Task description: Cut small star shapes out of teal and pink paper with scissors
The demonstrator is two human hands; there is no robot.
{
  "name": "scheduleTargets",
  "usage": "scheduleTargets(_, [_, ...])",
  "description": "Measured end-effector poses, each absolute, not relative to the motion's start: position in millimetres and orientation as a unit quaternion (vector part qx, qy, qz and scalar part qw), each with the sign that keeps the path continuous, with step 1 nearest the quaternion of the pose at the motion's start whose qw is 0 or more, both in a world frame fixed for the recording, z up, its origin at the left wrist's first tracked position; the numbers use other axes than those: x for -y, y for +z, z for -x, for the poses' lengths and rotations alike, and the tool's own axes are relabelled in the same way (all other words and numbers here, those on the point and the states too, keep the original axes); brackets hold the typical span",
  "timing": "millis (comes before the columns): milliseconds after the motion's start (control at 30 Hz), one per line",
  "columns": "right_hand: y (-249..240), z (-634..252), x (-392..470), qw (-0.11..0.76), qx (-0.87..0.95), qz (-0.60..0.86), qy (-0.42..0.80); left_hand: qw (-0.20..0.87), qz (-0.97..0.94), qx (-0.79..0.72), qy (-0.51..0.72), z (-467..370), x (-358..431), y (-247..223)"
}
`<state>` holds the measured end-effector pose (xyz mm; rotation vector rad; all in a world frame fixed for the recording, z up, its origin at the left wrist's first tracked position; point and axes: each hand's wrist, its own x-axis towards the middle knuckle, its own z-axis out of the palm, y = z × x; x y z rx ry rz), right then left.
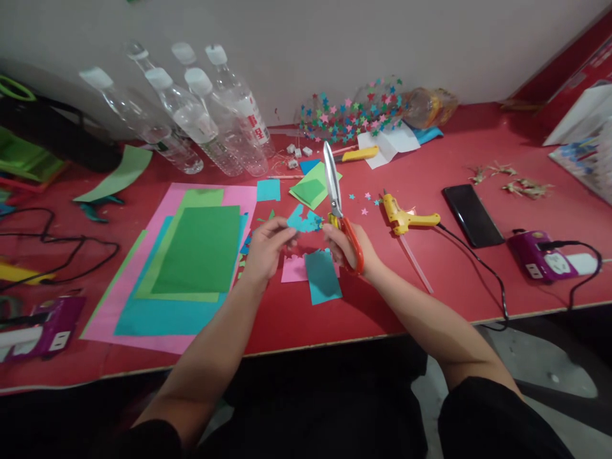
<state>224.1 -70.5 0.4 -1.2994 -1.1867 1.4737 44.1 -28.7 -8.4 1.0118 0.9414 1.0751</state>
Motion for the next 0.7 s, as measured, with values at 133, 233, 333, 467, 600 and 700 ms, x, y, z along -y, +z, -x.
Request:
scheduleTargets(133, [15,-233,73,0.31,0.575,0.551,0.519,0.613,-0.394,-0.404,0.553,-30,14,-6])
scheduleTargets(233, [19,-236,74,0.238,0.661,0.542,0.461,0.604,-0.364,-0.387,0.594,-21,8,-1])
scheduleTargets(333, [17,-237,74,0.191,0.693,0.541,0.437,0.589,-0.339,-0.392,0.621,-18,7,3])
scheduleTargets(467, [14,-236,74,0.16,0.71,0.536,0.427,0.578,-0.335,-0.397,0.63,-20,8,3])
scheduleTargets(600, [14,-234,75,0.163,0.711,0.51,0.456,0.565,-0.376,-0.393,0.62,-27,13,-1])
scheduleTargets(700, [16,-232,76,0.177,0.697,0.5,0.483,0.562,-0.4,-0.382,0.615,-32,19,-3])
